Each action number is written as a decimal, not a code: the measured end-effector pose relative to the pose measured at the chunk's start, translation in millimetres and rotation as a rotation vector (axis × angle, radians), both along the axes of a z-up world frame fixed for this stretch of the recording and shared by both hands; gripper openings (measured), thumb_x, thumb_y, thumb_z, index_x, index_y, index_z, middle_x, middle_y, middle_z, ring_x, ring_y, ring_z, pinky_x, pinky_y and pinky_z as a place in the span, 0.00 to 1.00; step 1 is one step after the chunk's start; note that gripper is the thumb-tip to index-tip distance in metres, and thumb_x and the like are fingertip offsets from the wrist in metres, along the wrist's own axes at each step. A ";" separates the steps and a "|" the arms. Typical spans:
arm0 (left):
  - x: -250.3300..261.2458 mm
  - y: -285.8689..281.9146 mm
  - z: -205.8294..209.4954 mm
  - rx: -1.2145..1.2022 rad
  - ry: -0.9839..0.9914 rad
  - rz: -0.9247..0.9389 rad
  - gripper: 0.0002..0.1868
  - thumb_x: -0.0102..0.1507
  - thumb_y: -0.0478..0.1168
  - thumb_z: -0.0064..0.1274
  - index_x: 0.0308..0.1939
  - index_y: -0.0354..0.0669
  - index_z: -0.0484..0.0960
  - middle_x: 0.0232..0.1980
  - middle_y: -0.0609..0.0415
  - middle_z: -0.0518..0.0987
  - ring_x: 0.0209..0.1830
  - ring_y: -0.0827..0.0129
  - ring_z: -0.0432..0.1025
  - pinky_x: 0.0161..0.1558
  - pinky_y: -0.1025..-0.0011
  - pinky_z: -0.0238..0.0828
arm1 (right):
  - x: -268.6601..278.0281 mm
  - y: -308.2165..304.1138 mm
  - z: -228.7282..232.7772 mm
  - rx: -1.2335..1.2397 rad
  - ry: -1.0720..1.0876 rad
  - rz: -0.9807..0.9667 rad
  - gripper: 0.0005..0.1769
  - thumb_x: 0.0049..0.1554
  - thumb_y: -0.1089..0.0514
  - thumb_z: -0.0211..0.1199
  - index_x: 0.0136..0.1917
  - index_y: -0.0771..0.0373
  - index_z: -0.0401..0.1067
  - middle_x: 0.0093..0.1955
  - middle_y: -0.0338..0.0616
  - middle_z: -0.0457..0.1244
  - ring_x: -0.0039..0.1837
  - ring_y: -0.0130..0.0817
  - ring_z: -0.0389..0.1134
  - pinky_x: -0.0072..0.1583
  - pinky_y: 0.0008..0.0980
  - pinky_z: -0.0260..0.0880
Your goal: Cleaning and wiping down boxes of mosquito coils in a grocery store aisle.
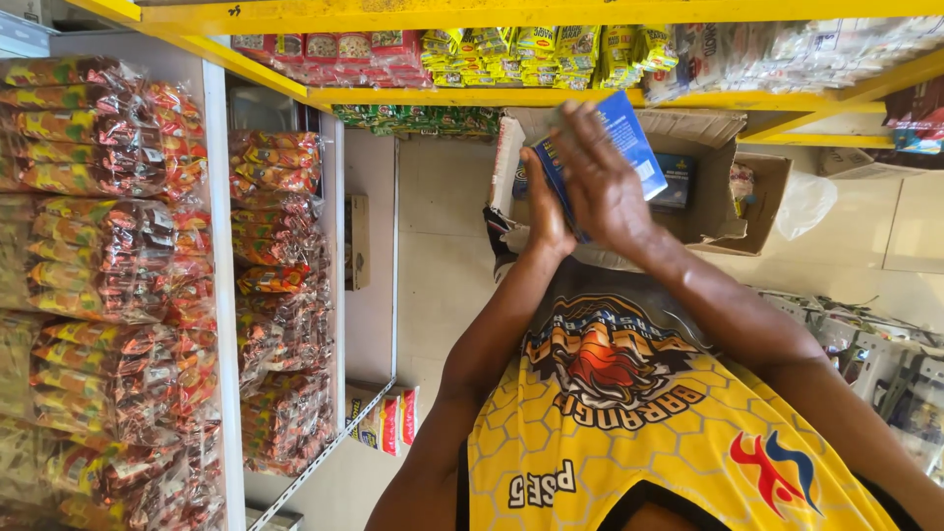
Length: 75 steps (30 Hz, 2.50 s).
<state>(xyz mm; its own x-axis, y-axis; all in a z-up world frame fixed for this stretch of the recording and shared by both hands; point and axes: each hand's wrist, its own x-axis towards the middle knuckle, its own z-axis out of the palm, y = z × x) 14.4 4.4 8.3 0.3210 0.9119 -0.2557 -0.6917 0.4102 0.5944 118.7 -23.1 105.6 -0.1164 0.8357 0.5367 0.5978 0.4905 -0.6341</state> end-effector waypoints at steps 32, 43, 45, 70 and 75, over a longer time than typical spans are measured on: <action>-17.8 -15.0 9.9 -0.159 -0.065 0.095 0.36 0.68 0.76 0.43 0.65 0.55 0.74 0.64 0.55 0.76 0.61 0.64 0.73 0.66 0.60 0.67 | -15.5 -26.0 -5.7 0.174 -0.060 -0.049 0.25 0.67 0.53 0.50 0.74 0.59 0.69 0.77 0.54 0.58 0.75 0.61 0.58 0.69 0.51 0.63; -28.9 -9.1 24.6 -0.088 -0.041 0.138 0.47 0.66 0.81 0.38 0.73 0.49 0.67 0.65 0.43 0.73 0.64 0.49 0.70 0.67 0.42 0.61 | 9.4 -5.4 -6.5 0.103 -0.103 -0.116 0.26 0.72 0.54 0.46 0.77 0.68 0.65 0.80 0.67 0.51 0.79 0.66 0.48 0.76 0.58 0.51; -41.7 6.6 2.1 -0.139 0.006 0.200 0.47 0.65 0.81 0.38 0.69 0.48 0.71 0.63 0.50 0.76 0.57 0.56 0.76 0.64 0.52 0.69 | -7.3 -22.6 -7.8 0.157 -0.119 0.038 0.27 0.67 0.54 0.50 0.76 0.64 0.66 0.79 0.64 0.54 0.79 0.65 0.51 0.74 0.55 0.55; -59.5 111.6 99.1 0.045 0.034 -0.090 0.35 0.68 0.66 0.41 0.62 0.38 0.72 0.44 0.47 0.82 0.31 0.69 0.78 0.28 0.72 0.79 | 62.2 17.4 12.8 -0.137 0.253 0.085 0.49 0.49 0.71 0.75 0.80 0.62 0.57 0.86 0.57 0.41 0.84 0.61 0.47 0.78 0.52 0.64; -46.5 176.4 125.1 0.422 0.233 0.072 0.20 0.66 0.50 0.55 0.52 0.38 0.77 0.42 0.51 0.80 0.35 0.68 0.77 0.35 0.67 0.76 | 55.4 57.0 38.4 0.053 0.247 -0.126 0.42 0.51 0.79 0.76 0.76 0.70 0.64 0.81 0.64 0.50 0.82 0.63 0.53 0.81 0.54 0.58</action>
